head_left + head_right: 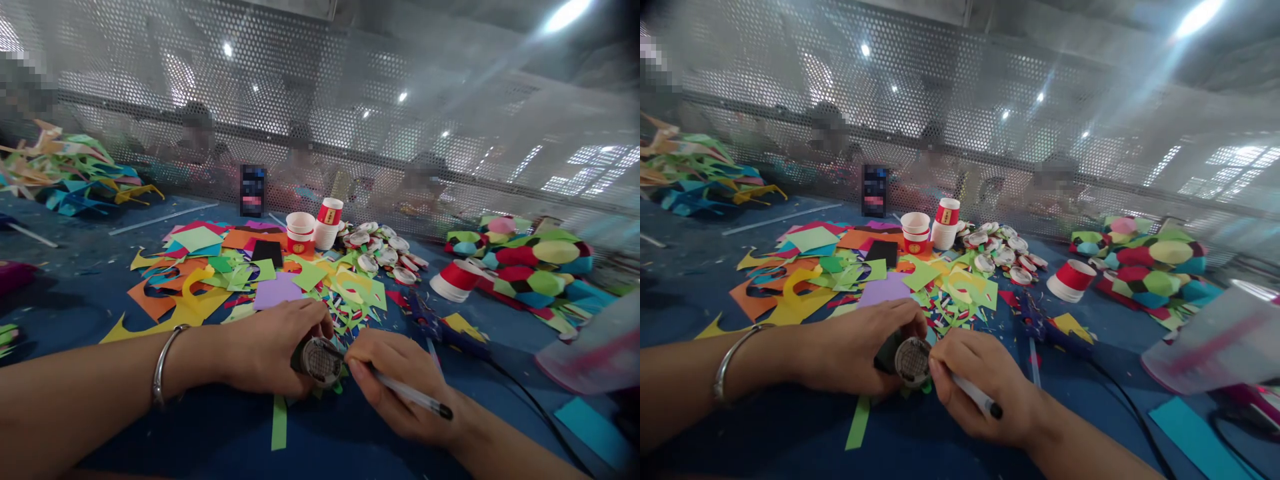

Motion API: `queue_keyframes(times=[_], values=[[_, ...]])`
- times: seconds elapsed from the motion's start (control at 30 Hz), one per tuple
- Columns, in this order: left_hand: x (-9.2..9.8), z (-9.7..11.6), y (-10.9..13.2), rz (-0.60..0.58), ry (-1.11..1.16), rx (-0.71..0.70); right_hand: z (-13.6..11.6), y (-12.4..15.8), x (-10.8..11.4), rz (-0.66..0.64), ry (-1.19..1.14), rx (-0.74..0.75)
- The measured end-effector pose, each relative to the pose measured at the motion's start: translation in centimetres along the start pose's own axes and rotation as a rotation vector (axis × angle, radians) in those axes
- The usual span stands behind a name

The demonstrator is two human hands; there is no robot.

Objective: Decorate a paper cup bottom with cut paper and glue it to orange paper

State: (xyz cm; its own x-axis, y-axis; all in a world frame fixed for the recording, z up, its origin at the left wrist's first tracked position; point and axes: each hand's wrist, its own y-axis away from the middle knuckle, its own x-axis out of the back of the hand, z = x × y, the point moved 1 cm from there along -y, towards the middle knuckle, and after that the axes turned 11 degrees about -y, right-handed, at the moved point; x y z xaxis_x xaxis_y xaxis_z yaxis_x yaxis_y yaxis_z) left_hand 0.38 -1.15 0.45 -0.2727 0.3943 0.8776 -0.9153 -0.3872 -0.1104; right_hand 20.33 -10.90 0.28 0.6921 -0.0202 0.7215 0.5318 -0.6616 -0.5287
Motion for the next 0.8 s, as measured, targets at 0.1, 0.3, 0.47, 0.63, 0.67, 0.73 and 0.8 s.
queue_keyframes(times=[0.1,0.3,0.47,0.63,0.67,0.73,0.8], values=[[-0.07,-0.11,-0.05,-0.008,0.015,0.033,0.12,0.0,0.27,0.057,-0.02,-0.059],[0.03,-0.04,-0.29,-0.018,0.04,0.033,0.69,0.28,0.45,0.122,-0.028,-0.186],[0.1,0.1,-0.34,-0.014,0.037,0.043,0.6,0.1,0.39,0.105,-0.053,-0.196],[0.29,0.4,-0.27,-0.027,0.031,0.051,0.66,-0.12,0.31,0.099,-0.075,-0.182],[0.34,0.45,-0.26,-0.029,0.027,0.056,0.71,-0.14,0.29,0.099,-0.073,-0.186],[0.39,0.49,-0.25,-0.034,0.021,0.061,0.8,-0.15,0.27,0.103,-0.063,-0.195],[0.37,0.41,-0.27,-0.034,0.021,0.057,0.84,-0.13,0.28,0.112,-0.055,-0.197]])
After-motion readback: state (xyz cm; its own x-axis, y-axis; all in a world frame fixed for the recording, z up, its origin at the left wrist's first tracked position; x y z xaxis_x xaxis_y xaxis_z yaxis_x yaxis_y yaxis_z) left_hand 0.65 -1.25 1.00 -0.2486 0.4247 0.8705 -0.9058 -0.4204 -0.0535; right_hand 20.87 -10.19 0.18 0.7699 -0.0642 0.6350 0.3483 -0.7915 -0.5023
